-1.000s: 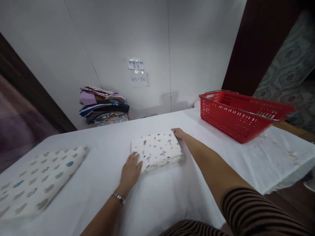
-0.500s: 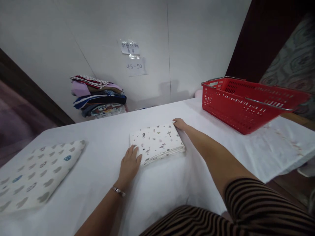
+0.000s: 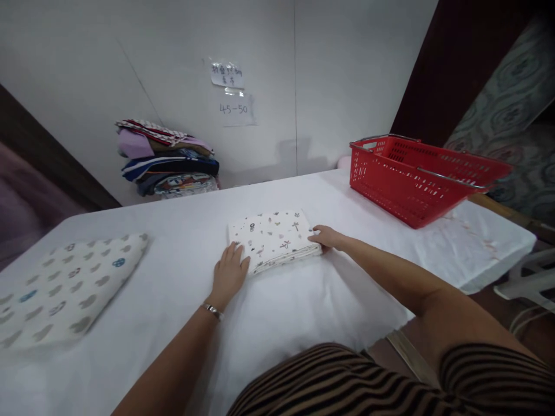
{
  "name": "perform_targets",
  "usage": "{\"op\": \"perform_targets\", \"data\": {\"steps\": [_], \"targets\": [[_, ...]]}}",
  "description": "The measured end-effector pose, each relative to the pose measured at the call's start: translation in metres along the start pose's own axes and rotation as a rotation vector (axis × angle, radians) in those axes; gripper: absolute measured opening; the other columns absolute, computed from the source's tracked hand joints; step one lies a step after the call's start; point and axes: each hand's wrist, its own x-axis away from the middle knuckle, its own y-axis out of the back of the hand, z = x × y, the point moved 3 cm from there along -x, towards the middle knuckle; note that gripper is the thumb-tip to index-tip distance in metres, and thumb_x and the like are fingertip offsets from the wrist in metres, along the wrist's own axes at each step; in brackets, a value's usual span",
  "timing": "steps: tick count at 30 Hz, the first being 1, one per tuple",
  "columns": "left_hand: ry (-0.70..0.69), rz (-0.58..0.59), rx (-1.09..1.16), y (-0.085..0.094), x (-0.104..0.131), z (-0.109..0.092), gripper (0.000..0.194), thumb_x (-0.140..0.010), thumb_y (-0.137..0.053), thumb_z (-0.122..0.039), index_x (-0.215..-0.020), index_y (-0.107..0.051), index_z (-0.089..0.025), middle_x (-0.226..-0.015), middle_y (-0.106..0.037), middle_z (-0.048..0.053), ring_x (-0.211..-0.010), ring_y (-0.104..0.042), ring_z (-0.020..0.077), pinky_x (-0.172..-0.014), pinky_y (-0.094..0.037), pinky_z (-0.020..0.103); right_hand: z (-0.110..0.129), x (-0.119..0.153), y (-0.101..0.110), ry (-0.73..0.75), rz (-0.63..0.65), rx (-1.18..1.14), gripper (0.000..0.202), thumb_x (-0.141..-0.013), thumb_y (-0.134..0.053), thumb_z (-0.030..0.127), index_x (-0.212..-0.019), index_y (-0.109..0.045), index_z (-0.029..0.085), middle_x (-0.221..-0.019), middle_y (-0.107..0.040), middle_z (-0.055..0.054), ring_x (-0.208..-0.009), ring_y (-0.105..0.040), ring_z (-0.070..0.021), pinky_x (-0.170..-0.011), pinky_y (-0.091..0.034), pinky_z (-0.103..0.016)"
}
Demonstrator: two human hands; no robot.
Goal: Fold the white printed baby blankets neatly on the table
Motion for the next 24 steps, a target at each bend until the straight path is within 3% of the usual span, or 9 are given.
{"op": "perform_targets", "data": {"steps": [5, 10, 13, 16, 19, 21, 24], "targets": [[0.056, 0.077, 0.04, 0.004, 0.002, -0.002, 0.047, -0.092, -0.032, -0.042, -0.132, -0.044, -0.021, -0.15, -0.03, 0.012, -0.132, -0.036, 0.0279, -0.103, -0.035, 0.05, -0.007, 0.003, 0.001, 0.055, -0.013, 0.04, 0.071, -0.075, -0.07, 0.029, -0.136, -0.038, 0.017, -0.062, -0.059, 0.003, -0.047, -0.055, -0.0127, -0.049, -0.047, -0.025], [0.125, 0.138, 0.134, 0.005, -0.002, 0.0, 0.047, -0.092, -0.032, -0.045, -0.132, -0.045, -0.024, -0.152, -0.027, 0.009, -0.134, -0.035, 0.0262, -0.105, -0.032, 0.048, -0.004, 0.007, 0.007, 0.169, -0.121, 0.431, 0.064, -0.078, -0.066, 0.038, -0.134, -0.043, 0.016, -0.075, -0.065, -0.003, -0.06, -0.058, -0.0156, -0.059, -0.048, -0.027], [0.158, 0.126, 0.237, 0.006, -0.004, 0.004, 0.049, -0.092, -0.031, -0.05, -0.133, -0.045, -0.025, -0.151, -0.03, 0.009, -0.132, -0.039, 0.0255, -0.104, -0.035, 0.044, 0.012, 0.021, 0.002, 0.527, -0.294, 0.625, 0.039, -0.087, -0.054, 0.037, -0.12, -0.056, 0.016, -0.095, -0.065, -0.009, -0.085, -0.06, -0.0198, -0.076, -0.047, -0.032], [0.161, 0.064, 0.271, 0.013, 0.003, 0.004, 0.057, -0.09, -0.035, -0.055, -0.137, -0.04, -0.023, -0.153, -0.024, 0.011, -0.132, -0.039, 0.0267, -0.103, -0.037, 0.041, 0.022, 0.044, -0.018, 1.026, -0.232, 0.705, 0.027, -0.091, -0.046, 0.032, -0.107, -0.063, 0.018, -0.106, -0.063, -0.011, -0.101, -0.055, -0.021, -0.087, -0.044, -0.036], [0.05, -0.062, 0.149, 0.023, 0.019, -0.007, 0.061, -0.086, -0.047, -0.053, -0.138, -0.039, -0.021, -0.153, -0.023, 0.013, -0.136, -0.029, 0.0312, -0.107, -0.03, 0.049, 0.015, 0.058, -0.034, 1.282, -0.064, 0.802, 0.028, -0.09, -0.05, 0.032, -0.111, -0.061, 0.018, -0.11, -0.061, -0.012, -0.104, -0.053, -0.0223, -0.088, -0.043, -0.039], [-0.122, -0.131, 0.056, 0.027, 0.032, -0.021, 0.052, -0.086, -0.051, -0.045, -0.133, -0.045, -0.021, -0.148, -0.034, 0.013, -0.134, -0.032, 0.0309, -0.108, -0.027, 0.051, 0.007, 0.06, -0.037, 1.319, -0.049, 0.855, 0.031, -0.088, -0.051, 0.028, -0.117, -0.057, 0.017, -0.113, -0.059, -0.013, -0.106, -0.052, -0.0228, -0.088, -0.043, -0.041], [-0.364, -0.119, -0.021, 0.025, 0.045, -0.041, 0.037, -0.088, -0.048, -0.025, -0.125, -0.053, -0.022, -0.135, -0.051, 0.011, -0.123, -0.045, 0.0259, -0.106, -0.029, 0.048, -0.003, 0.059, -0.035, 1.338, -0.088, 0.919, 0.039, -0.085, -0.048, 0.016, -0.124, -0.051, 0.017, -0.117, -0.057, -0.014, -0.108, -0.051, -0.0231, -0.089, -0.042, -0.041]]}}
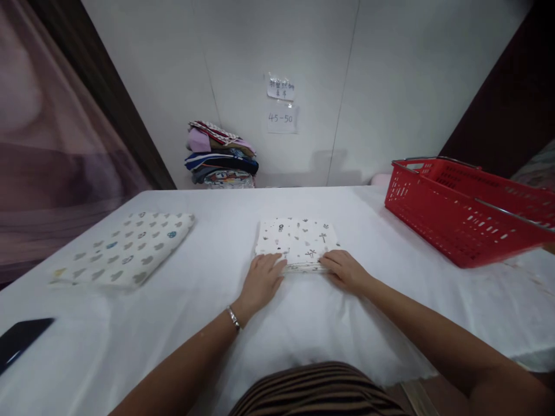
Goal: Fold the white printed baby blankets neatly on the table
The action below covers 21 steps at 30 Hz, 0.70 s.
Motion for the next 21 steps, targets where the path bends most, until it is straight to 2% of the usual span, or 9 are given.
{"op": "perform_targets", "data": {"steps": [2, 5, 9, 14, 17, 21], "targets": [[-0.073, 0.038, -0.019, -0.004, -0.002, -0.007, 0.039, -0.087, -0.044, -0.015, -0.125, -0.054, -0.022, -0.131, -0.054, 0.01, -0.118, -0.049, 0.0241, -0.104, -0.032, 0.047, -0.001, 0.005, -0.002, 0.01, 0.013, 0.04, 0.047, -0.082, -0.045, 0.009, -0.129, -0.047, 0.017, -0.12, -0.056, -0.014, -0.109, -0.051, -0.0235, -0.088, -0.043, -0.041], [-0.088, 0.069, -0.041, -0.012, -0.009, -0.006, 0.045, -0.086, -0.038, -0.007, -0.126, -0.053, -0.022, -0.13, -0.055, 0.01, -0.115, -0.05, 0.0235, -0.101, -0.034, 0.047, -0.003, 0.008, -0.005, 0.023, 0.044, 0.085, 0.054, -0.082, -0.043, 0.006, -0.135, -0.041, 0.017, -0.125, -0.054, -0.015, -0.113, -0.049, -0.0244, -0.088, -0.042, -0.043], [-0.091, 0.104, -0.061, -0.018, -0.017, 0.0, 0.047, -0.086, -0.033, -0.005, -0.127, -0.051, -0.021, -0.126, -0.056, 0.01, -0.112, -0.051, 0.0234, -0.096, -0.036, 0.044, -0.005, 0.01, -0.005, 0.004, 0.085, 0.146, 0.052, -0.087, -0.039, 0.007, -0.138, -0.038, 0.018, -0.13, -0.051, -0.014, -0.119, -0.045, -0.0248, -0.089, -0.042, -0.041], [-0.081, 0.157, -0.04, -0.018, -0.018, 0.002, 0.058, -0.08, -0.033, -0.001, -0.134, -0.044, -0.02, -0.129, -0.054, 0.01, -0.116, -0.047, 0.0236, -0.094, -0.036, 0.042, -0.008, 0.009, -0.006, -0.026, 0.119, 0.184, 0.049, -0.09, -0.038, 0.008, -0.138, -0.037, 0.017, -0.129, -0.051, -0.014, -0.116, -0.046, -0.0258, -0.089, -0.043, -0.04], [-0.05, 0.181, -0.018, -0.016, -0.019, 0.003, 0.067, -0.075, -0.034, 0.002, -0.138, -0.038, -0.022, -0.13, -0.053, 0.009, -0.117, -0.046, 0.0228, -0.094, -0.035, 0.04, -0.009, 0.009, -0.006, -0.021, 0.098, 0.179, 0.049, -0.09, -0.037, 0.008, -0.138, -0.036, 0.017, -0.127, -0.053, -0.014, -0.113, -0.049, -0.0244, -0.09, -0.044, -0.04], [-0.041, 0.195, -0.024, -0.016, -0.02, 0.001, 0.07, -0.075, -0.032, 0.004, -0.14, -0.035, -0.022, -0.129, -0.053, 0.01, -0.117, -0.046, 0.0228, -0.094, -0.033, 0.04, -0.011, 0.009, -0.003, -0.016, 0.027, 0.157, 0.054, -0.088, -0.037, 0.006, -0.139, -0.035, 0.019, -0.127, -0.052, -0.014, -0.115, -0.048, -0.0242, -0.093, -0.043, -0.041]]}}
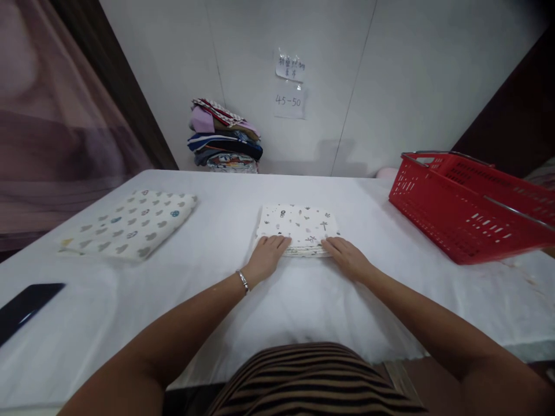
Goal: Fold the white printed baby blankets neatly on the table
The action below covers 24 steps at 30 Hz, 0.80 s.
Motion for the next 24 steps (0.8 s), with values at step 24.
{"op": "perform_targets", "data": {"steps": [24], "targets": [[0.333, -0.245, 0.327, 0.024, 0.058, 0.021, 0.053, -0.072, -0.043, -0.002, -0.122, -0.054, -0.017, -0.135, -0.049, 0.012, -0.129, -0.039, 0.0264, -0.109, -0.027, 0.049, 0.069, 0.0, 0.011, 0.001, 0.139, 0.027, 0.042, -0.081, -0.043, 0.005, -0.121, -0.051, 0.016, -0.101, -0.059, -0.011, -0.087, -0.05, -0.0222, -0.07, -0.041, -0.033]]}}
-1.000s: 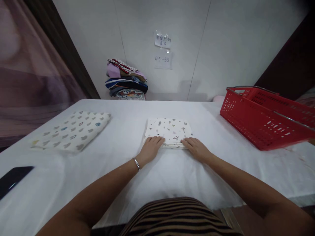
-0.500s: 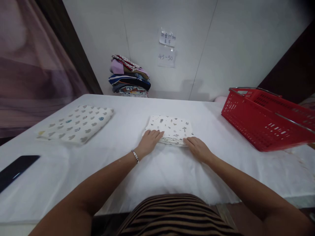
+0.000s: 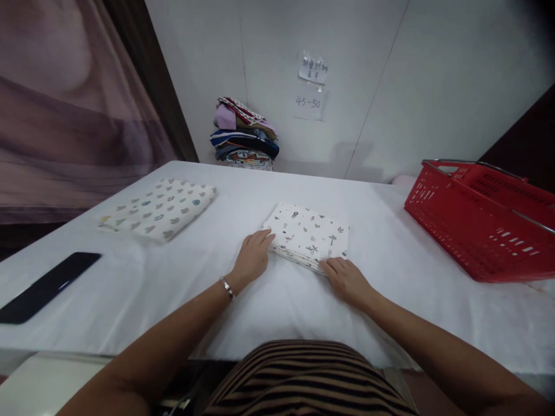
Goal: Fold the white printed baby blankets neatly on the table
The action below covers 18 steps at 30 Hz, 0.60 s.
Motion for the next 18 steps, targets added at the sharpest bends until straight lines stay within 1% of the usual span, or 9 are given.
{"op": "perform_targets", "data": {"steps": [2, 3, 6, 7, 8, 9, 12, 15, 18], "targets": [[0.279, -0.049, 0.319, 0.002, 0.016, -0.012, 0.044, -0.073, -0.05, -0.008, -0.115, -0.056, -0.017, -0.127, -0.055, 0.013, -0.121, -0.048, 0.0275, -0.103, -0.038, 0.048, -0.001, 0.0, 0.003, 0.005, 0.004, -0.016, 0.044, -0.08, -0.042, 0.003, -0.122, -0.051, 0.015, -0.103, -0.059, -0.012, -0.088, -0.05, -0.0223, -0.071, -0.042, -0.033], [0.443, -0.026, 0.532, -0.002, 0.024, -0.021, 0.039, -0.073, -0.054, -0.012, -0.112, -0.057, -0.017, -0.121, -0.058, 0.013, -0.113, -0.054, 0.0272, -0.097, -0.043, 0.047, -0.001, -0.001, 0.004, 0.003, 0.005, -0.021, 0.044, -0.08, -0.041, 0.002, -0.121, -0.051, 0.014, -0.103, -0.059, -0.012, -0.089, -0.05, -0.0223, -0.072, -0.042, -0.034], [0.889, 0.223, 1.256, -0.029, 0.044, -0.058, 0.035, -0.077, -0.062, -0.027, -0.108, -0.053, -0.012, -0.116, -0.059, 0.018, -0.099, -0.063, 0.0265, -0.09, -0.05, 0.044, -0.005, -0.005, 0.01, -0.013, 0.008, -0.034, 0.047, -0.077, -0.04, 0.0, -0.12, -0.052, 0.014, -0.102, -0.06, -0.012, -0.087, -0.051, -0.022, -0.073, -0.043, -0.034], [0.987, 0.288, 1.434, -0.037, 0.045, -0.071, 0.037, -0.078, -0.063, -0.033, -0.107, -0.053, -0.011, -0.118, -0.057, 0.02, -0.1, -0.063, 0.0269, -0.091, -0.05, 0.042, -0.007, -0.006, 0.012, -0.018, 0.018, -0.041, 0.048, -0.075, -0.041, -0.001, -0.12, -0.053, 0.014, -0.102, -0.06, -0.011, -0.087, -0.051, -0.0219, -0.073, -0.043, -0.034], [1.059, 0.303, 1.564, -0.044, 0.043, -0.08, 0.04, -0.079, -0.063, -0.037, -0.106, -0.053, -0.01, -0.121, -0.055, 0.022, -0.102, -0.062, 0.0269, -0.092, -0.05, 0.04, -0.008, -0.008, 0.014, -0.021, 0.031, -0.049, 0.049, -0.074, -0.041, -0.001, -0.12, -0.053, 0.014, -0.102, -0.06, -0.011, -0.087, -0.051, -0.0219, -0.073, -0.044, -0.034], [1.111, 0.284, 1.658, -0.05, 0.039, -0.086, 0.042, -0.08, -0.063, -0.04, -0.106, -0.053, -0.009, -0.122, -0.054, 0.022, -0.105, -0.061, 0.0268, -0.093, -0.05, 0.038, -0.009, -0.009, 0.017, -0.023, 0.047, -0.058, 0.05, -0.073, -0.042, -0.001, -0.12, -0.053, 0.014, -0.102, -0.06, -0.011, -0.088, -0.052, -0.022, -0.073, -0.044, -0.034], [1.179, 0.105, 1.804, -0.061, 0.021, -0.09, 0.046, -0.083, -0.058, -0.046, -0.109, -0.054, -0.009, -0.122, -0.054, 0.021, -0.111, -0.057, 0.0259, -0.096, -0.049, 0.035, -0.013, -0.014, 0.026, -0.04, 0.082, -0.086, 0.054, -0.07, -0.043, 0.0, -0.121, -0.052, 0.017, -0.105, -0.06, -0.01, -0.092, -0.052, -0.0219, -0.074, -0.045, -0.033], [1.192, -0.029, 1.878, -0.066, 0.009, -0.089, 0.047, -0.085, -0.053, -0.049, -0.109, -0.056, -0.009, -0.113, -0.058, 0.018, -0.109, -0.058, 0.0246, -0.096, -0.049, 0.034, -0.016, -0.017, 0.033, -0.061, 0.101, -0.113, 0.056, -0.071, -0.042, 0.0, -0.123, -0.052, 0.019, -0.108, -0.059, -0.01, -0.096, -0.052, -0.0214, -0.075, -0.046, -0.032], [1.176, -0.172, 1.899, -0.064, 0.006, -0.086, 0.039, -0.086, -0.054, -0.044, -0.104, -0.059, -0.01, -0.103, -0.062, 0.015, -0.101, -0.061, 0.0214, -0.093, -0.05, 0.031, -0.018, -0.019, 0.036, -0.07, 0.111, -0.139, 0.056, -0.072, -0.041, 0.001, -0.124, -0.051, 0.019, -0.108, -0.059, -0.01, -0.098, -0.052, -0.0219, -0.076, -0.046, -0.033]]}}
